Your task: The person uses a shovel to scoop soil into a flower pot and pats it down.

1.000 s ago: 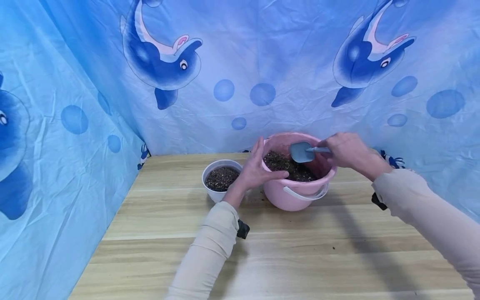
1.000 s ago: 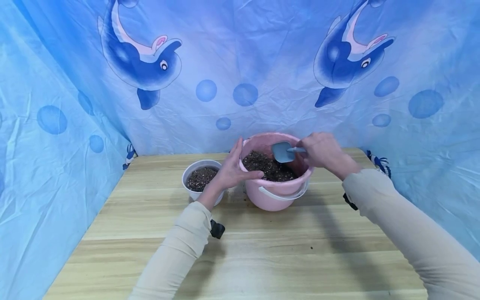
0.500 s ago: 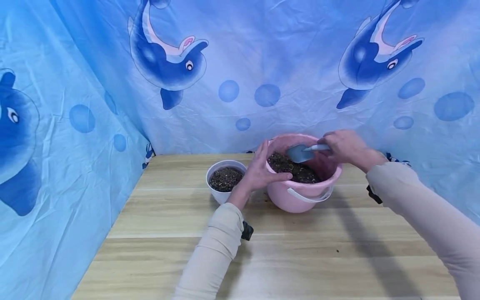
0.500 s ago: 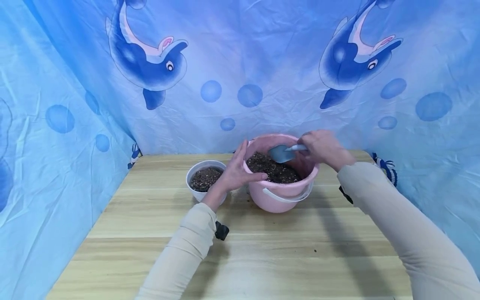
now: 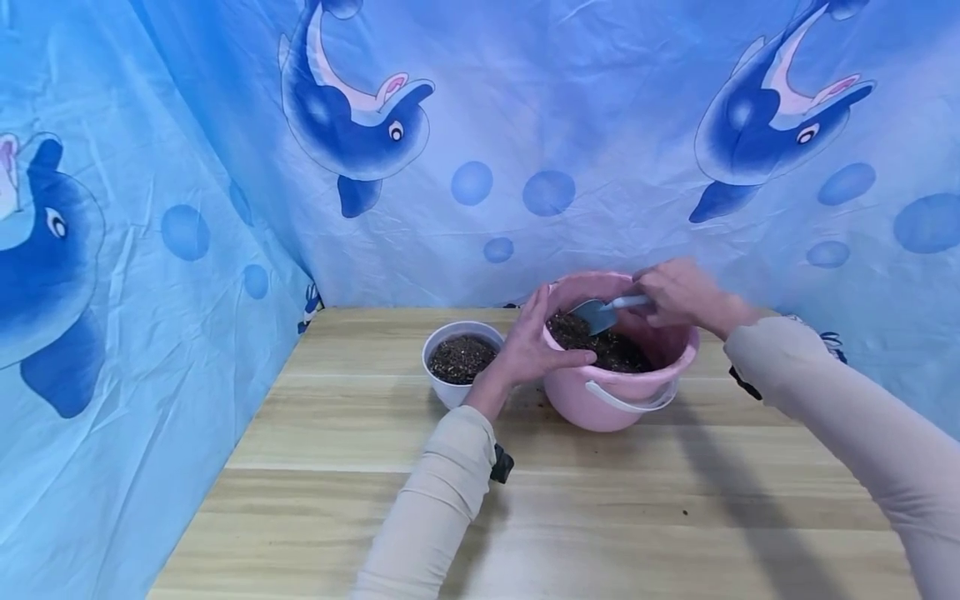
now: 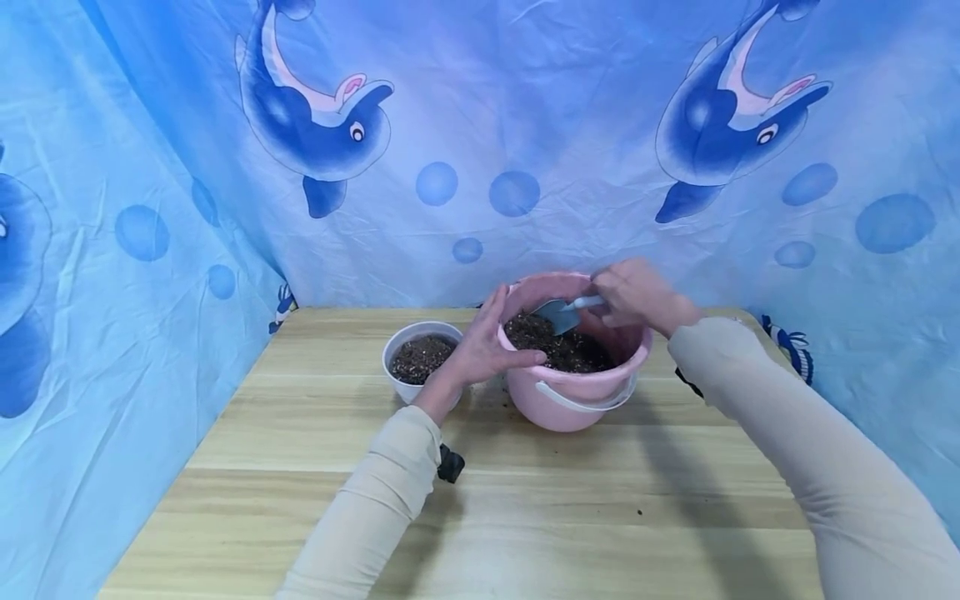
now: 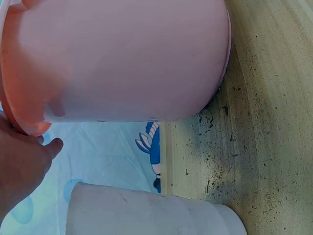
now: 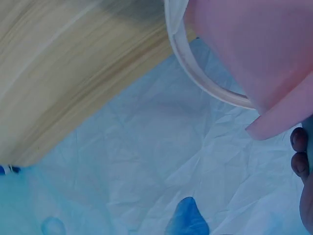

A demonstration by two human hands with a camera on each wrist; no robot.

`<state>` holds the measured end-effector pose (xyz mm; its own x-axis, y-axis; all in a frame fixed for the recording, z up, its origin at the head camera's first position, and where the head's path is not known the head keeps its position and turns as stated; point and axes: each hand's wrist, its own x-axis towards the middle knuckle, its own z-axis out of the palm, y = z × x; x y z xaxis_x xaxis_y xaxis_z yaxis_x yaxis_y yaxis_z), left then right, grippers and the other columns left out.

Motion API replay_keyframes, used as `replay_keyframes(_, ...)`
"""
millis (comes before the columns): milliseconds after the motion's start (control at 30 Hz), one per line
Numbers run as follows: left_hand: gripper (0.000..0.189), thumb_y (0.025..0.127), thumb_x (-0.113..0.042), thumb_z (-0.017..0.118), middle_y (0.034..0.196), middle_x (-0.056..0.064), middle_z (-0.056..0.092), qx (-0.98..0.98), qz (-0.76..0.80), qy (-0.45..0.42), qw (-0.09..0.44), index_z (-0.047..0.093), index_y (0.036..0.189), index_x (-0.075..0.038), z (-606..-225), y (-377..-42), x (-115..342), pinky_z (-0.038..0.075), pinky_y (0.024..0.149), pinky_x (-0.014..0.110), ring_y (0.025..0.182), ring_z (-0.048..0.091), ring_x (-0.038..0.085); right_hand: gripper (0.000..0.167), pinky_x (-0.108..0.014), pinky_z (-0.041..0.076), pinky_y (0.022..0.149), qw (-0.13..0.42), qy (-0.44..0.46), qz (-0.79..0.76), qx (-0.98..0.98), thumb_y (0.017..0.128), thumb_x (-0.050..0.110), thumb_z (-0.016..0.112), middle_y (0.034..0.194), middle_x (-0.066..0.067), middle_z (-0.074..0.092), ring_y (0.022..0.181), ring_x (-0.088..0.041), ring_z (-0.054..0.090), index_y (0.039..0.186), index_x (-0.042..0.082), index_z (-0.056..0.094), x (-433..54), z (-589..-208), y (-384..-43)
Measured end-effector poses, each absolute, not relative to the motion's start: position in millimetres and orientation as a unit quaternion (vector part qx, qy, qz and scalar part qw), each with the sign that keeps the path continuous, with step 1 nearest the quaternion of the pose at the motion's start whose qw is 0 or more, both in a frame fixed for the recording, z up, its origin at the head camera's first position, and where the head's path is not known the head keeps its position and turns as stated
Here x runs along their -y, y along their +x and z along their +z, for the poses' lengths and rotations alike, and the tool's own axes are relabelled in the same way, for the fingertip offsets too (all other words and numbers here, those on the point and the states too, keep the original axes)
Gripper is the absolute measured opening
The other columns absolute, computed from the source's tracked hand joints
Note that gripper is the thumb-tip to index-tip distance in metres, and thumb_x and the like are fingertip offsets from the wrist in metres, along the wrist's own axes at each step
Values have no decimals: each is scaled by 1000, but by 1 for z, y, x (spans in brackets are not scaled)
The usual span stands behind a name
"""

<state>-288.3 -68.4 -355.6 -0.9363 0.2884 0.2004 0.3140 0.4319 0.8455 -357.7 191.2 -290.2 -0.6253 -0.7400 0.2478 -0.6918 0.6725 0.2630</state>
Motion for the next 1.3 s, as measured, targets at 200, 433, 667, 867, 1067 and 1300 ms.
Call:
replay_keyframes(200,130,63,-50,87,162,-6,-1,850,-496,-178,15,-3,155,-30,-357,-287,68,16,116,48,147,3,24,17,-34,40,40,184,462,-93,863,67,22,76,66,2,61,46,-13,41,80,14,69,-189,-297,-347)
replay_keyframes(433,127,64,-49,87,162,-4,5,846,-498,-191,24,1,156,-26,-357,-289,67,19,116,45,147,7,21,19,-35,41,38,197,520,-85,827,68,19,78,67,5,63,42,-12,39,86,16,72,-191,-304,-336)
replay_keyframes(667,127,61,-53,87,162,-6,4,856,-480,-191,2,2,155,-34,-351,-289,68,20,116,47,147,8,23,21,-35,43,42,157,513,-92,839,64,17,78,55,2,50,46,-16,43,68,11,59,-186,-292,-325)
replay_keyframes(867,130,60,-52,88,161,-10,1,870,-457,-182,-13,0,154,-33,-345,-287,72,17,117,45,147,6,22,26,-43,48,59,111,481,-45,869,55,13,78,67,-2,56,63,-26,54,72,6,60,-182,-282,-322)
replay_keyframes(1067,131,61,-53,87,161,-12,-2,879,-440,-181,-31,-3,154,-34,-343,-286,70,17,117,44,147,5,23,20,-29,42,51,11,429,64,901,68,21,81,58,8,54,54,-10,46,65,11,65,-193,-287,-324)
replay_keyframes(1300,130,60,-55,87,161,-11,1,881,-438,-181,-21,0,154,-36,-343,-288,71,19,116,46,147,8,24,17,-18,27,43,-187,375,175,891,81,22,75,49,10,48,43,2,32,66,14,73,-189,-289,-331)
